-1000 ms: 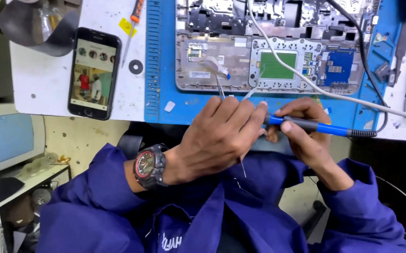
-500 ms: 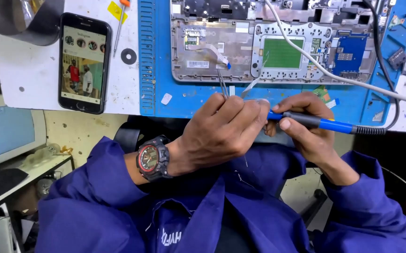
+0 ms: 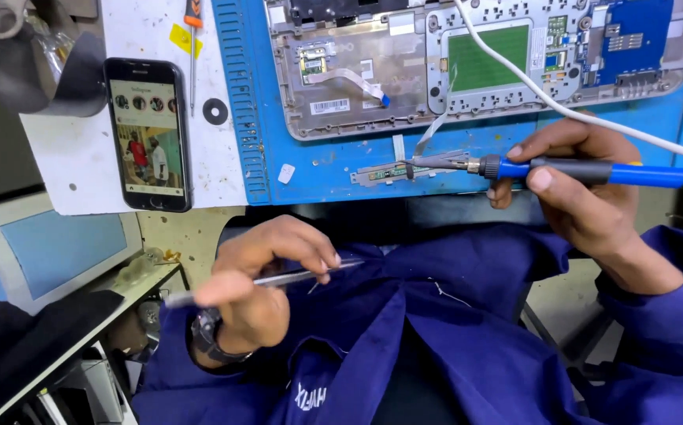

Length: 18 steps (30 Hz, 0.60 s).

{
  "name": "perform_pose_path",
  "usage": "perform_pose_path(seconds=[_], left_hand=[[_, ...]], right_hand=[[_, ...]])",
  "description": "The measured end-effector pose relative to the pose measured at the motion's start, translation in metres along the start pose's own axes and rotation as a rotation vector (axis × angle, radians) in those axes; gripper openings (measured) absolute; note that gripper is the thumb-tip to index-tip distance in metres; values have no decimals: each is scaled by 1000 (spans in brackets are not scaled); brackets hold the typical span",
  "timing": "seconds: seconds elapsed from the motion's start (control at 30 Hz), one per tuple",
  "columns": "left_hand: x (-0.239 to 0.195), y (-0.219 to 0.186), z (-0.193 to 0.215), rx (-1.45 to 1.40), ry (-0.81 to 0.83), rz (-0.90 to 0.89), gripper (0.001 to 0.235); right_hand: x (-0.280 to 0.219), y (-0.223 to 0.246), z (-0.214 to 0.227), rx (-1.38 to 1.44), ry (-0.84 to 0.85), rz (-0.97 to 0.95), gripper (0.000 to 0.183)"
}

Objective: The person is soldering a small circuit board using a soldering iron and tweezers. They occasionally pause to interact with a smartphone placed on the workbench, scrolling through content before resuming the soldering task.

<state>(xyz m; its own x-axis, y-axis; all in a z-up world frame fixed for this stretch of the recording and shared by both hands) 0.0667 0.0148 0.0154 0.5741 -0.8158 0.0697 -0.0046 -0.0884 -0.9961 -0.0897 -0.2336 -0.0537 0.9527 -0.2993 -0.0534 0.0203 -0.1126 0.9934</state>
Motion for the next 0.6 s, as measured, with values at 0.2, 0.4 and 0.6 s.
perform_pose_path(seconds=[0.2, 0.4, 0.6], left_hand=[[14, 23, 2, -303, -7, 131, 16], [22, 10, 4, 48, -16, -18, 7], [21, -4, 4, 369, -1, -144, 18]], right_hand=[[-2, 0, 3, -13, -9, 7, 32], [-4, 1, 4, -50, -32, -41, 32], [3, 19, -10, -247, 73, 40, 36]])
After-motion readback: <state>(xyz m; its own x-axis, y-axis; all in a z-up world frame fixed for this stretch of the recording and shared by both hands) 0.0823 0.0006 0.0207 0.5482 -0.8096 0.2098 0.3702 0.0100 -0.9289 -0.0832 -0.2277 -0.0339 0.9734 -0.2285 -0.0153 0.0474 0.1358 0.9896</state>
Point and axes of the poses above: each hand's wrist, its own x-axis towards the middle knuckle, its own z-axis out of the back of the hand, y = z × x, the point moved 10 cm from there along x, towards the middle knuckle, and after that the axes turned 7 degrees about y, right-handed, at the moved point
